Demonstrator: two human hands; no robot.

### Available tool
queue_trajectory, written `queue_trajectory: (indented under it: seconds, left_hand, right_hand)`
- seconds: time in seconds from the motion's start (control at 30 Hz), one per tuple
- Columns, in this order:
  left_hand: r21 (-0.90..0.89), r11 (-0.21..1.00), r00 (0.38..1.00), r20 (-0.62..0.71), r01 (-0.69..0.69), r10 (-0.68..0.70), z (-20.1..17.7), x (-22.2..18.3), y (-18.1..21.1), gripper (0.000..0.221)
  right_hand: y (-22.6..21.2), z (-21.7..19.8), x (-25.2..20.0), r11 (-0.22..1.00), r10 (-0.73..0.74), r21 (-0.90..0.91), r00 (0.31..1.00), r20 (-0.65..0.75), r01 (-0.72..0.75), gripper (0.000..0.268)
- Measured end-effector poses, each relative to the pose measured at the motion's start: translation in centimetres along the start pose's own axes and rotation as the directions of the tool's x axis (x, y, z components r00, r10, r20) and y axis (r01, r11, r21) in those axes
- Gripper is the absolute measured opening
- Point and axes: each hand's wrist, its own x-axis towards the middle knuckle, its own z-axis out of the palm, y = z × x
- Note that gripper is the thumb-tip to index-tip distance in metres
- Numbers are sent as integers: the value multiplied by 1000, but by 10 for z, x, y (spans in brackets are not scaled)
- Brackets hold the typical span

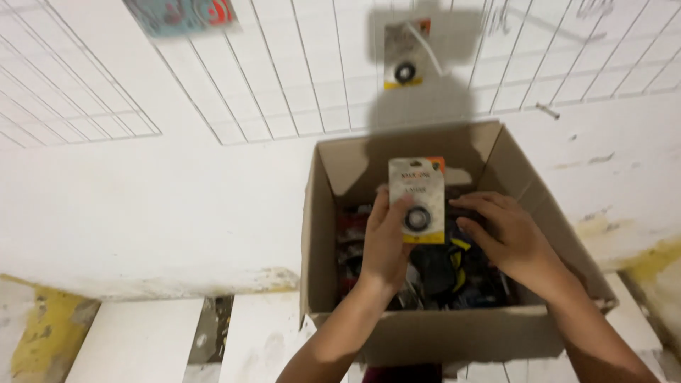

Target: Hanging packaged auto parts onto a display rack after wiping them clean.

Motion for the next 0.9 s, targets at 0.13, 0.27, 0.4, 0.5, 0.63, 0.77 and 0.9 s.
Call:
queue_trajectory:
  seconds: [0.13, 0.27, 0.4, 0.5, 0.63, 0.77, 0.9]
  left_hand:
    - [152, 986, 994, 91, -70, 56, 17, -7, 16, 32]
    - [139, 987, 984, 169, -87, 63, 39, -17, 38, 28]
    - [241, 933, 944, 258, -267, 204, 57, -14, 51, 32]
    - [451, 684, 816, 384, -574, 432, 57, 9, 51, 27]
    - [462, 551, 720, 445, -694, 533, 57, 28, 62, 23]
    - [486, 601, 773, 379, -634, 509, 57, 38, 68, 19]
    - [484, 597, 768, 410, -640, 491, 55, 43, 71, 12]
  right_hand:
    - [-18, -13, 4, 961, -42, 271, 997, -68, 59, 36]
    - [-49, -26, 10, 914, 34, 405, 990, -139, 25, 30]
    - [-55, -36, 27, 870, 56, 485, 961, -269, 85, 20]
    - [-78, -53, 38, 856, 52, 510, 965, -256, 89, 12]
    - [-85, -55, 53, 793, 112, 604, 954, -278, 83, 9]
    - [-87, -57, 63, 688, 121, 721, 967, -223, 80, 10]
    - [-66, -50, 77, 651, 70, 750, 973, -218, 121, 9]
